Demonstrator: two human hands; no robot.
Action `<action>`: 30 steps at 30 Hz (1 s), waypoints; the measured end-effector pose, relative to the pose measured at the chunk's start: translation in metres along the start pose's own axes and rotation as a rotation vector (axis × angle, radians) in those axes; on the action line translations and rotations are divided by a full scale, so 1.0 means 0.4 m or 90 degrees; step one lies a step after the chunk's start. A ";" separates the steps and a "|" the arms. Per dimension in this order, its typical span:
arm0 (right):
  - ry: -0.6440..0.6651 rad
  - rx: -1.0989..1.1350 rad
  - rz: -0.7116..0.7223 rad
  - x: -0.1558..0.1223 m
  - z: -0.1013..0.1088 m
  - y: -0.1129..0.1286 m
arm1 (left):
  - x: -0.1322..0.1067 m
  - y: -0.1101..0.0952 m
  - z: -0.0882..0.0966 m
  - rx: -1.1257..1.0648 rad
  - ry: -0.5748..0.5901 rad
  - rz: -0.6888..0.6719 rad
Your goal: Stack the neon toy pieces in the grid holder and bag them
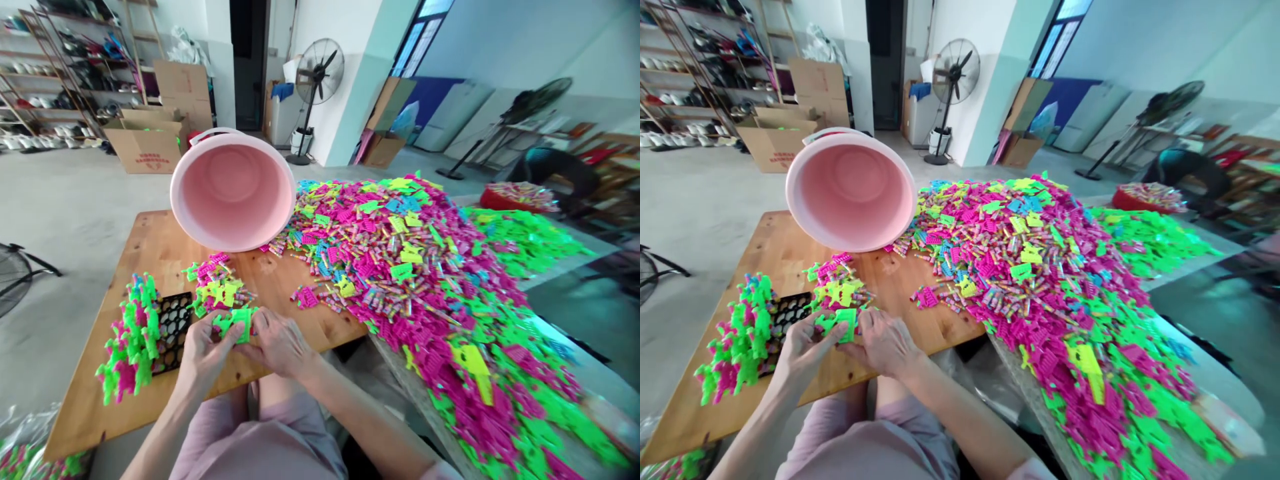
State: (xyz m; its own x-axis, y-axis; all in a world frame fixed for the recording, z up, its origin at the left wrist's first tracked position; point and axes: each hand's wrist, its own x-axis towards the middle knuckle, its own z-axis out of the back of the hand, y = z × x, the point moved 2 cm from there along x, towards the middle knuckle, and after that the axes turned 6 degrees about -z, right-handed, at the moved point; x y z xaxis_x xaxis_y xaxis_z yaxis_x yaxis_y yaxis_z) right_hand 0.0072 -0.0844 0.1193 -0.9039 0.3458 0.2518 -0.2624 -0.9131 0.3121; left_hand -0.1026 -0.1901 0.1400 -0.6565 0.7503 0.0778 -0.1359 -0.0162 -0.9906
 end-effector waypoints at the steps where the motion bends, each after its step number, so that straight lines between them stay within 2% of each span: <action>1: 0.007 0.009 -0.002 -0.003 -0.001 -0.003 | 0.002 0.010 -0.002 -0.007 0.017 0.005; 3: 0.023 0.032 0.005 -0.011 0.002 -0.012 | 0.006 0.032 -0.003 -0.035 0.031 0.024; 6: 0.040 0.094 -0.009 -0.026 0.009 -0.033 | 0.009 0.060 -0.002 -0.113 -0.015 0.075; 8: 0.024 0.160 -0.043 -0.032 0.014 -0.048 | 0.007 0.068 -0.004 -0.176 -0.035 0.115; 10: -0.007 0.253 -0.074 -0.035 0.022 -0.057 | 0.002 0.068 -0.011 -0.245 -0.020 0.144; 12: -0.035 0.352 -0.091 -0.036 0.032 -0.057 | -0.004 0.063 -0.020 -0.303 0.000 0.135; 17: -0.098 0.475 -0.142 -0.052 0.067 -0.032 | -0.023 0.049 -0.020 -0.293 0.016 -0.004; 22: -0.138 0.579 -0.219 -0.073 0.101 -0.012 | -0.042 0.027 0.003 -0.134 0.003 -0.208; 25: -0.133 0.559 -0.187 -0.073 0.116 -0.003 | -0.051 0.009 0.012 -0.047 -0.015 -0.310; 30: -0.139 0.523 -0.119 -0.072 0.123 0.013 | -0.055 -0.020 0.013 0.001 -0.040 -0.357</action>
State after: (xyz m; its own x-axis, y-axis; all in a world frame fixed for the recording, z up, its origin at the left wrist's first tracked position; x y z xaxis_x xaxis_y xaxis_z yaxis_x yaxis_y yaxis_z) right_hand 0.0485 -0.0885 0.1588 -0.7633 0.5851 0.2740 0.0027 -0.4213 0.9069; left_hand -0.0910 -0.2098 0.1466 -0.5264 0.6034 0.5990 -0.4780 0.3727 -0.7954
